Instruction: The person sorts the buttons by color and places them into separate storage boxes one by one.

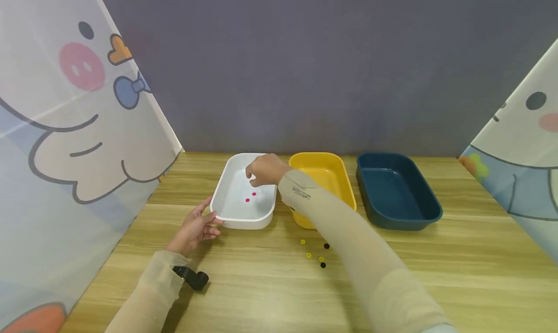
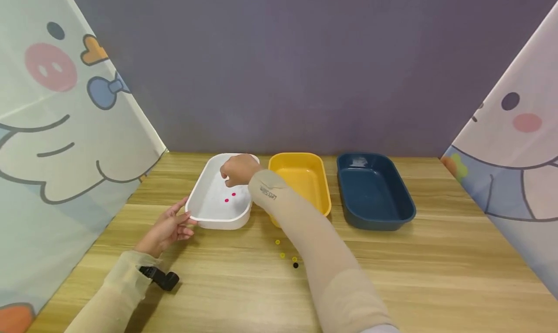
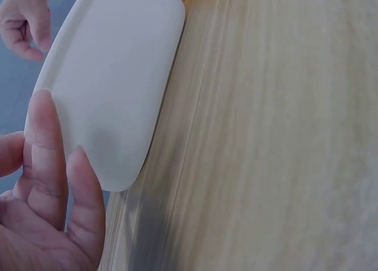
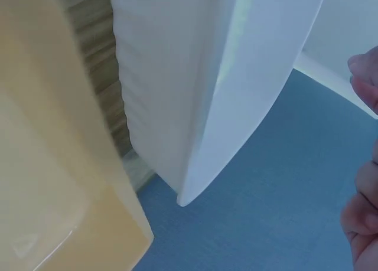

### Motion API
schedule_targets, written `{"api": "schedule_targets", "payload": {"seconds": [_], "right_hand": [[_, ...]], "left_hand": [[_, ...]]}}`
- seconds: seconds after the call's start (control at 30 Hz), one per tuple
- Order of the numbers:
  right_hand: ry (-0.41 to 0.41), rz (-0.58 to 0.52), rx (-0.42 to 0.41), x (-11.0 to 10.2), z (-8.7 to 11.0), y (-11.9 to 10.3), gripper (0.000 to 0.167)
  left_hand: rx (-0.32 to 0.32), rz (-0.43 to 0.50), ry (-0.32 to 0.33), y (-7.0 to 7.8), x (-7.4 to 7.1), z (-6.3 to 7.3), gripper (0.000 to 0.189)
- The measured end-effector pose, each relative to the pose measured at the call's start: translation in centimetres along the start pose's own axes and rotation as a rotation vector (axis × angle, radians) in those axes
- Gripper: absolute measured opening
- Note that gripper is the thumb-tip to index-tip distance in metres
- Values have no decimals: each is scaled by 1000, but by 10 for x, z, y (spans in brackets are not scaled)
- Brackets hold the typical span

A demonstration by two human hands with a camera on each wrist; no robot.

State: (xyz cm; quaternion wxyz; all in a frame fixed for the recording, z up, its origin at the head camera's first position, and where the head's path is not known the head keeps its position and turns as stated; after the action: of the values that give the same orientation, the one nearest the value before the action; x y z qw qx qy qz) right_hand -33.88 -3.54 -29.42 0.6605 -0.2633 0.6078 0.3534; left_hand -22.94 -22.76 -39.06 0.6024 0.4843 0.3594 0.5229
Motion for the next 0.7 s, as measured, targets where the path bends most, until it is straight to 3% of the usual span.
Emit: {"api": "schedule_targets", "payload": {"seconds": [0.33,0.57,0.7], "right_hand": [[-9,-56,22,10,40,1,22],[102,-64,-61,21,70,4,14],[124,-41,-115,28,90,9,13]], "left_hand": [[-15,1,-4,-6,-2,2,62],[18,13,-21,-3,-2,4,64],[17,17,-36,-1,-1,2,62]]}}
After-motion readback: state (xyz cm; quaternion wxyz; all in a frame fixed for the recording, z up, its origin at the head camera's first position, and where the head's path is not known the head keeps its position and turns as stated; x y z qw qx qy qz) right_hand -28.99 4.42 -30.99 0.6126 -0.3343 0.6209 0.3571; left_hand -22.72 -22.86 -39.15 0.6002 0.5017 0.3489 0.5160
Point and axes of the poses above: each hand's wrist, its own z-axis away from the middle knuckle, its own x-axis out of the palm, y = z × x, the point moved 3 cm from there along -z, towards the middle knuckle, and after that the axes turned 6 degrees about -y, right-handed, at the moved point
